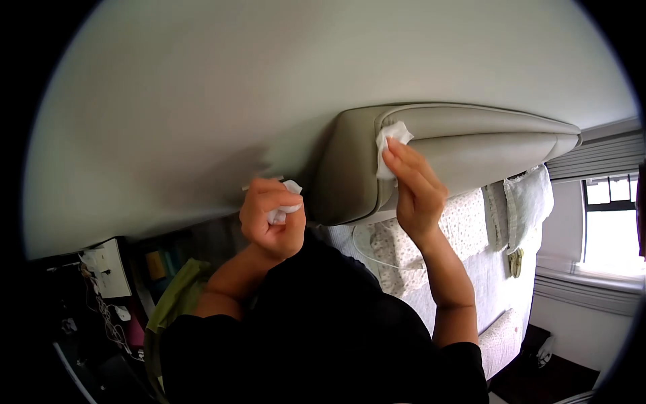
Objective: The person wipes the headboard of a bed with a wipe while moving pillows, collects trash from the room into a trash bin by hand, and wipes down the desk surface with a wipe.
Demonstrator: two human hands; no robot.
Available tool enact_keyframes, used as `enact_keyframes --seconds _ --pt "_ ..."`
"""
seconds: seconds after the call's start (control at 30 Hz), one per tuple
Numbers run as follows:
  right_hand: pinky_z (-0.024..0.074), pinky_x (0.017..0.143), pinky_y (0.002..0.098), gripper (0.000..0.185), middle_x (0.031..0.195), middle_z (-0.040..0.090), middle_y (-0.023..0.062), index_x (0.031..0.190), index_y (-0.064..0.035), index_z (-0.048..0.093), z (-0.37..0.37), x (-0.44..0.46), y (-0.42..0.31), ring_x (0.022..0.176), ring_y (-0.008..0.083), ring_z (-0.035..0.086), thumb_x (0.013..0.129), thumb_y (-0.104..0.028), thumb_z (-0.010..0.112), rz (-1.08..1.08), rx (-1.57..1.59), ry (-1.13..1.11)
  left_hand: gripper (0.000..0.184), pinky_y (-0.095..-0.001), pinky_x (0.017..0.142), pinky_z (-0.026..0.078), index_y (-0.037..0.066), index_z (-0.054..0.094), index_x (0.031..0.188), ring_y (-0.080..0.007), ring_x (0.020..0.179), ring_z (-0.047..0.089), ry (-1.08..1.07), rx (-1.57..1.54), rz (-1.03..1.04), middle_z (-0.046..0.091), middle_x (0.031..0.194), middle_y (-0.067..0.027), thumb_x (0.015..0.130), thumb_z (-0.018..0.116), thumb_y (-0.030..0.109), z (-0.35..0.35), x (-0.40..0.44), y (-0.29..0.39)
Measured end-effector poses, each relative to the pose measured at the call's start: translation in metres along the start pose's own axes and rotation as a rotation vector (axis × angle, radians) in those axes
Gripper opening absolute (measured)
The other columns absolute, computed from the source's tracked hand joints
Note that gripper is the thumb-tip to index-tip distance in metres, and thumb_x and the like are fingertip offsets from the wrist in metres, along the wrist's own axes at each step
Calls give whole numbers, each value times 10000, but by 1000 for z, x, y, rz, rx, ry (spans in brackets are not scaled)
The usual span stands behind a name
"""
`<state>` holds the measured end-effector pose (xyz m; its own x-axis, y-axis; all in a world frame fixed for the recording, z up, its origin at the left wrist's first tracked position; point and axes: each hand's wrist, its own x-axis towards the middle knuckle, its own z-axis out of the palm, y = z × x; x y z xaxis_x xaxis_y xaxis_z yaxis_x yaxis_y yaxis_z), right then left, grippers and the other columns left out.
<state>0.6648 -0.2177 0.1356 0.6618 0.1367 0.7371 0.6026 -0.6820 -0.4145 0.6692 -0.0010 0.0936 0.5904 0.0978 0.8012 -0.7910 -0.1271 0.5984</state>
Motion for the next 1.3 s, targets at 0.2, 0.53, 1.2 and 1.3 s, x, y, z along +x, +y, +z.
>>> enact_keyframes --seconds 0.2,0.53,1.2,1.3 --pt "490 828 367 340 1058 612 112 968 4 635 -2 29 -8 1018 286 578 658 105 538 -218 -147 -250 251 -235 468 395 35 575 813 -144 535 484 -74 -26 -2 548 734 -97 619 563 -124 6 3 4" --pt "466 868 377 368 1046 599 101 971 -44 618 -19 47 16 1014 293 564 646 101 527 -192 -85 -306 245 -264 494 414 51 568 843 -187 530 499 -183 -59 70 531 724 -89 641 580 -87 32 11 11" --pt "416 951 376 457 1147 561 134 1092 -58 596 -80 10 113 1096 302 518 694 113 450 67 -299 56 197 -275 485 401 19 567 846 -192 588 480 -211 125 343 508 765 -89 681 543 -87 104 44 0" --pt "396 965 351 368 1183 539 158 1097 -31 583 -134 -9 199 1155 313 473 775 83 447 267 -335 218 188 -274 472 381 12 567 829 -195 579 471 -189 158 356 509 740 -94 673 518 -81 112 45 3"
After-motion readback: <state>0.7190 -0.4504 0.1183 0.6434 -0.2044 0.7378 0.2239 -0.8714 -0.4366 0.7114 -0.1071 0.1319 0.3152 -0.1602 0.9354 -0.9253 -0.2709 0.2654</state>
